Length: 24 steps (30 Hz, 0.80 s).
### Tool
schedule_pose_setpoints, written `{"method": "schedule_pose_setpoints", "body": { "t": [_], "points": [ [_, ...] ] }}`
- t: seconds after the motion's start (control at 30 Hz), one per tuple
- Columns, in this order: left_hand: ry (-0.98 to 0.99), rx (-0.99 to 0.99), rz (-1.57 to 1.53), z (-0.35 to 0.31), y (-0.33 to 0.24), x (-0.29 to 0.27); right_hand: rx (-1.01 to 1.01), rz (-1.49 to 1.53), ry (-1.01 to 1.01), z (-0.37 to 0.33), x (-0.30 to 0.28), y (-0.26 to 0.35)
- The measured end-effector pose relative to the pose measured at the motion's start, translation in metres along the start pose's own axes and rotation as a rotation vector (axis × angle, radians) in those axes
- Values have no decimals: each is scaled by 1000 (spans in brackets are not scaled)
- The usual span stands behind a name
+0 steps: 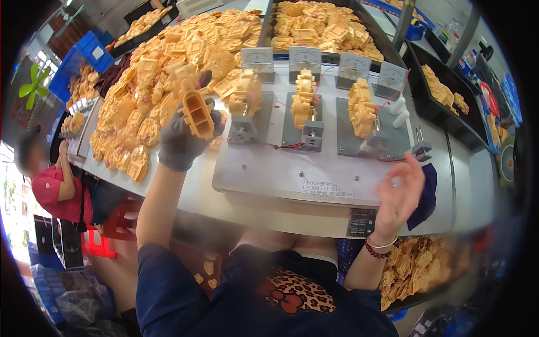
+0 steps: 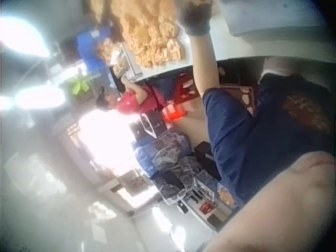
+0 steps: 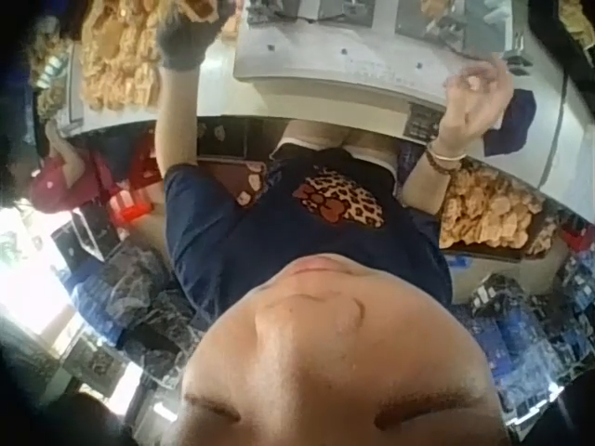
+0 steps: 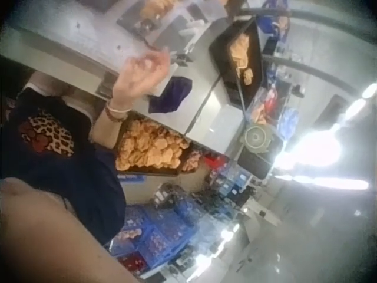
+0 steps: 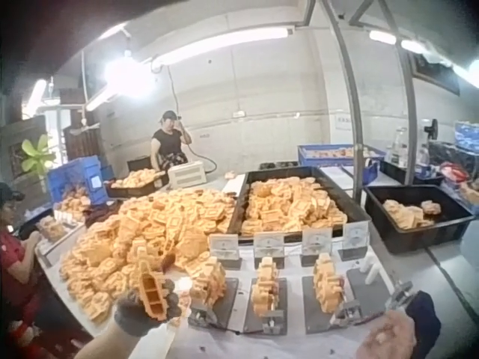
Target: Testing toy components using a specialized assembly line testing jig with analog meters.
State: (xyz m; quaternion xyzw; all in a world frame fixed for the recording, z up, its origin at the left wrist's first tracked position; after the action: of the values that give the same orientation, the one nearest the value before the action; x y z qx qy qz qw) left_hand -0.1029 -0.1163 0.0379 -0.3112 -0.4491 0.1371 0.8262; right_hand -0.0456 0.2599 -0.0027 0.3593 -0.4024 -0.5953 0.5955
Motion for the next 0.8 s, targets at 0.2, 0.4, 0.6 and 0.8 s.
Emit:
{"method": "schedule_pose_setpoints", "body": {
  "t": [0.2,0.4,0.6,0.8],
  "points": [
    [427,-28,307,75,6,30,-134,-225,-368,11,-69,15],
    [523,21,1317,201,91,133,-52,-101,-190,26,-57,-4],
    [809,-40,1458,255,183,135,-201,-172,-141,19,-63,0],
    [728,-187,1476,276,188,116,-249,-252,-106,19,-64,-1]
  ]
}}
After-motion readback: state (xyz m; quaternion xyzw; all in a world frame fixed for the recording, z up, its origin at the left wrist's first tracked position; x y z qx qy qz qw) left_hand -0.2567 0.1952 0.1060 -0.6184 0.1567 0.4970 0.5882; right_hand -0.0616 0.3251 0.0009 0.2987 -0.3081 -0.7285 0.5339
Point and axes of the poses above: each hand's wrist, its own z-axis towards the middle knuckle, its own x-axis out of the palm, y = z × x, the point moved 4 cm from there along z, towards the middle knuckle, and after that the axes turned 4 degrees about y, right-handed, at the moved point
